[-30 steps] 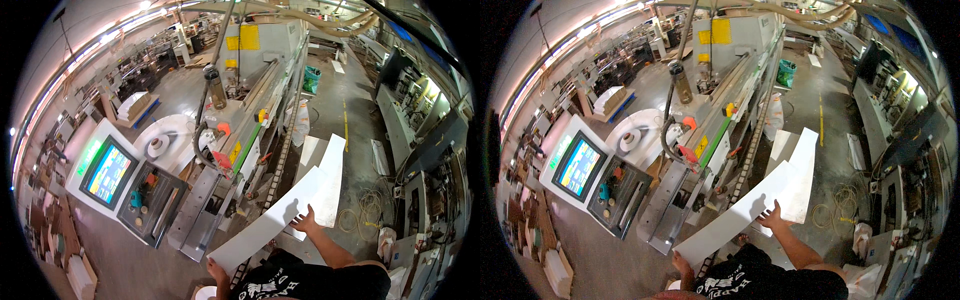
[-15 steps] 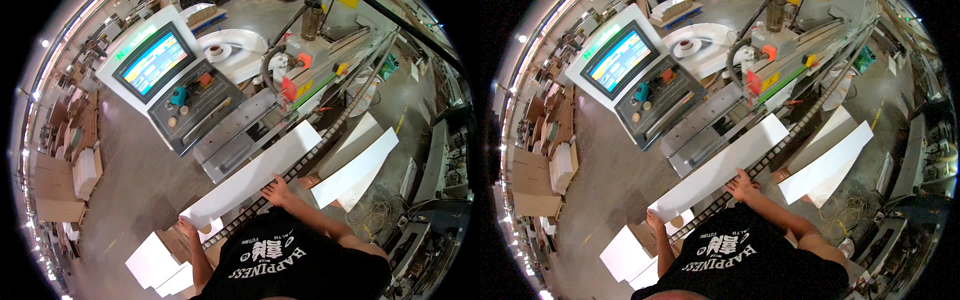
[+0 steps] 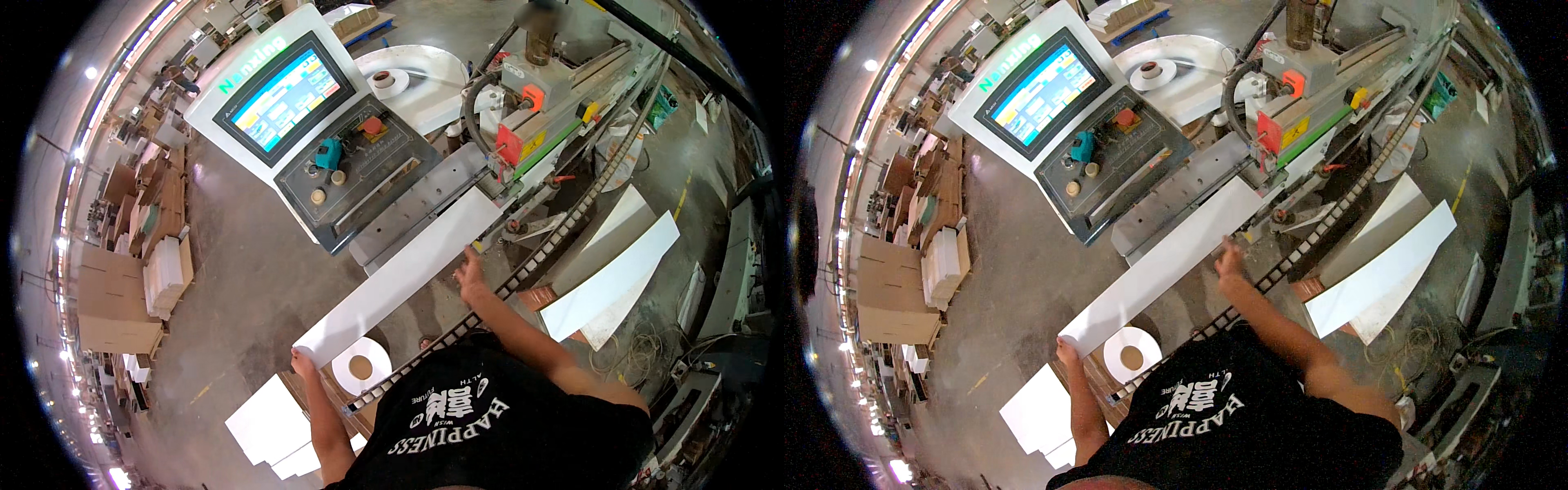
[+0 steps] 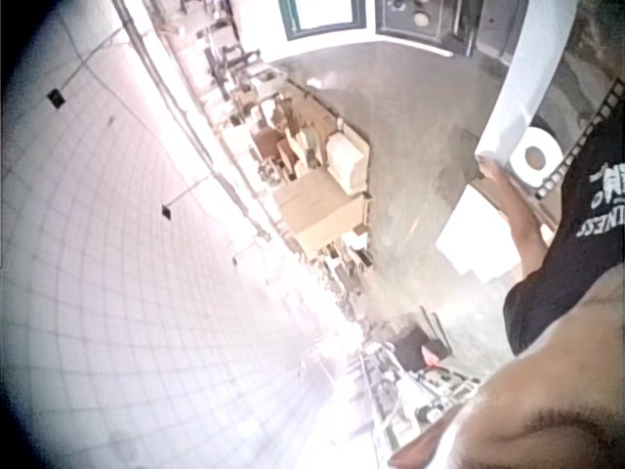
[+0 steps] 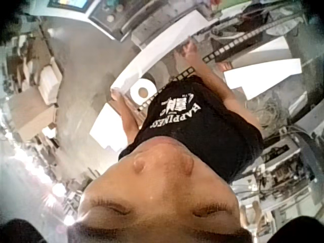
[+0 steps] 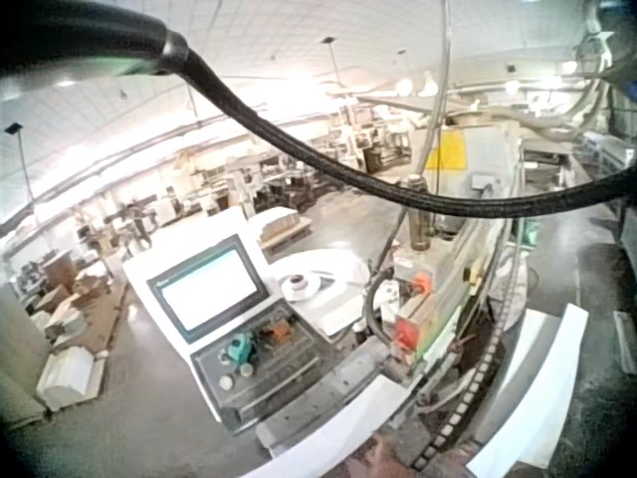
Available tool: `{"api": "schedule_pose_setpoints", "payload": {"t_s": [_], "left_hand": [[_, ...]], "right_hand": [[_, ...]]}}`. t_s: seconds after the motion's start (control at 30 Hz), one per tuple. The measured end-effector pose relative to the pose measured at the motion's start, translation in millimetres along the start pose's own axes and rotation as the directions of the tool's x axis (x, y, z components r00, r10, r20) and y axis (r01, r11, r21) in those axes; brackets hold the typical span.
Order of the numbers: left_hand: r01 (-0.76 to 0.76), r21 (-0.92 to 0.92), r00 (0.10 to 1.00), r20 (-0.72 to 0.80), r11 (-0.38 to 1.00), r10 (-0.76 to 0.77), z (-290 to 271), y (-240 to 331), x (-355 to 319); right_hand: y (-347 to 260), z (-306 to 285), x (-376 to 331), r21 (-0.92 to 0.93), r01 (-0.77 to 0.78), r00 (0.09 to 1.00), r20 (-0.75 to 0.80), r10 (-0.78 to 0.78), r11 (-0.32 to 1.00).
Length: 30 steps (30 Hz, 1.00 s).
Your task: The person feeds long white boards into an automatic edge banding machine and removes them from the other side.
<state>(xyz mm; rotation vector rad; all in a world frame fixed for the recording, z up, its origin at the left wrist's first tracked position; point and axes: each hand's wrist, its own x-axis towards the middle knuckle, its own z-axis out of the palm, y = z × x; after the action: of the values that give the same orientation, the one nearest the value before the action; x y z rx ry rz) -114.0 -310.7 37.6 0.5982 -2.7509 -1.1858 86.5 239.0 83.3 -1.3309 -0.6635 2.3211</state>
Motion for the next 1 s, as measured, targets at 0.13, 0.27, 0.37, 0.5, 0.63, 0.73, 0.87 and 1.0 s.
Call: {"api": "schedule_pose_setpoints", "payload": {"t_s": [0.13,0.27,0.37,0.5,0.63,0.73,0.87,1.0], "left_hand": [[0.014,-0.053,1.0,-0.024,0.999,-0.016,2,-1,24],[-0.042,-0.037,0.999,-0.003,0.998,0.042,25,20,34],[-0.055,0.021,0.993,0.11,0.998,0.053,26,40,34],[-0.598,0.557,0.733,0.088,0.576,0.675,39,63,-15],[-0.873,0.296,0.488,0.553,0.388,0.675,55,117,-93],[-0.886,0.283,0.462,0.599,0.368,0.653,75,144,-120],[-0.878,0.329,0.478,0.584,0.347,0.657,84,146,-122],[-0.866,0.362,0.5,0.616,0.345,0.609,89,145,-122]], "right_hand": [[-58,12,6,0.168,0.102,0.994,0.009,-0.105,0.98],[-70,16,23,0.195,0.16,0.982,0.067,-0.175,0.968],[-65,22,29,0.128,0.188,0.98,0.045,-0.195,0.974],[-57,23,32,0.017,0.243,0.969,0.041,-0.244,0.97],[-49,30,26,-0.067,0.293,0.956,0.012,-0.292,0.954],[-41,36,32,-0.075,0.346,0.937,-0.033,-0.349,0.935],[-43,49,26,-0.049,0.335,0.94,-0.054,-0.338,0.941],[-47,44,29,0.03,0.332,0.943,-0.043,-0.331,0.943]]}}
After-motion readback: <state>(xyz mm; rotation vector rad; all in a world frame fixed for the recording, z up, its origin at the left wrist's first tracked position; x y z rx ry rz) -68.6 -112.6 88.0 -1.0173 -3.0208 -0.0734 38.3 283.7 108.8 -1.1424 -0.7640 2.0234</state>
